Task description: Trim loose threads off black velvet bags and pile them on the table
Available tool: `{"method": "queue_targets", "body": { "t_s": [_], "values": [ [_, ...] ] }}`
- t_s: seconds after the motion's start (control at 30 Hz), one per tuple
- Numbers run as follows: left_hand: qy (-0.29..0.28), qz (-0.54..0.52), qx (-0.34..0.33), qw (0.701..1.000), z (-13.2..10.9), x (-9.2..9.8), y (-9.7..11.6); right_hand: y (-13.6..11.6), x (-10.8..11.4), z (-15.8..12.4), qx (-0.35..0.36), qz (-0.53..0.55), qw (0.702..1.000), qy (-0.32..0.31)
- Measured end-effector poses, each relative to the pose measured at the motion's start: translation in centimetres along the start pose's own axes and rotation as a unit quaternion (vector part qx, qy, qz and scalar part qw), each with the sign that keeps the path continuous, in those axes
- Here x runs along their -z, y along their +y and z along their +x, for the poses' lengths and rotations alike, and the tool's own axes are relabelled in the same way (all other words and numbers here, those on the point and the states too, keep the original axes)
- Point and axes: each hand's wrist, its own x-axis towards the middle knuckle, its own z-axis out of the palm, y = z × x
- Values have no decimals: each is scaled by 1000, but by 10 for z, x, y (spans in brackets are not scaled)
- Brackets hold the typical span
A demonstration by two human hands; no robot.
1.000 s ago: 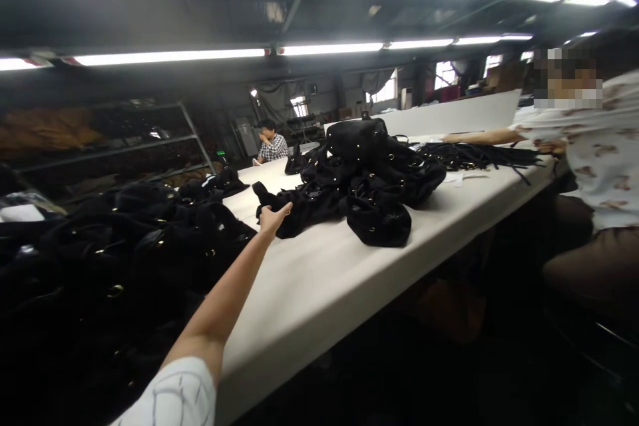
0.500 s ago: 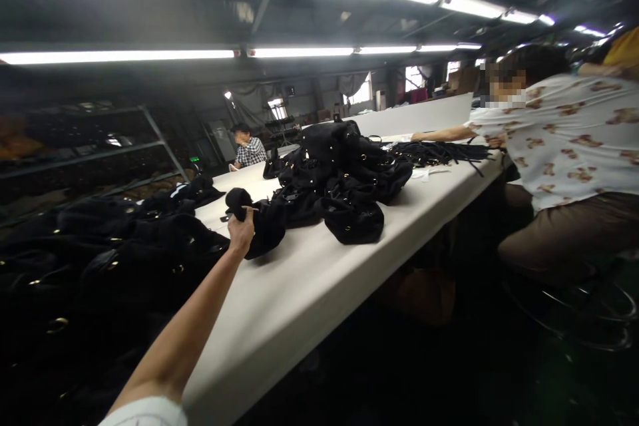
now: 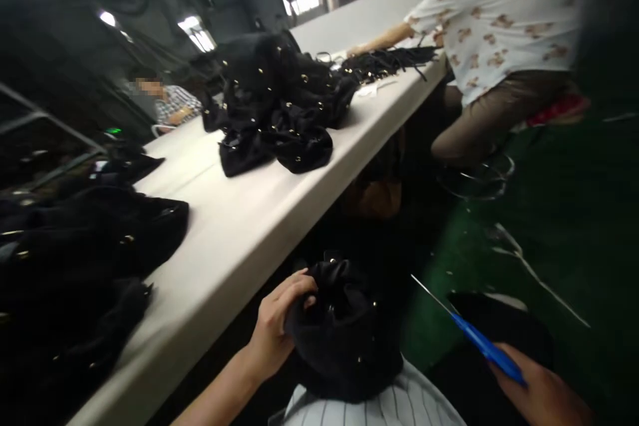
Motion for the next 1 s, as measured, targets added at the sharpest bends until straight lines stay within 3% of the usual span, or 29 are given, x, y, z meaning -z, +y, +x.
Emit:
{"method": "queue_targets", "body": {
  "t_s": [0.1,0.17,0.23,0.33,0.6,0.7,0.8,0.93,1.0],
  "values": [
    [-72,-13,-61,995,-25,-49,0,3,16,-23,-60,24,998,-6],
    [-84,-19,-88,992,-41,-70,-2,-4,28,-35,-68,40,997,11],
    [-75,-33,-71,994,-55,-82,-7,-14,36,-43,-63,65,996,25],
    [-62,-55,0,997,-72,-88,-20,-34,39,-45,-34,91,994,46],
    [-132,-104,155,973,-101,-83,-48,-75,25,-12,57,30,998,6],
    [-170,-120,174,962,-100,-82,-52,-73,23,-8,85,-14,996,-30],
    [-184,-110,195,957,-94,-86,-59,-61,23,-10,68,-64,995,-42],
    [-155,-69,188,967,-87,-104,-74,-49,31,-22,31,-83,994,-70],
    [-103,-63,218,968,-82,-115,-83,-50,37,-32,29,-67,993,-93]
  ]
}}
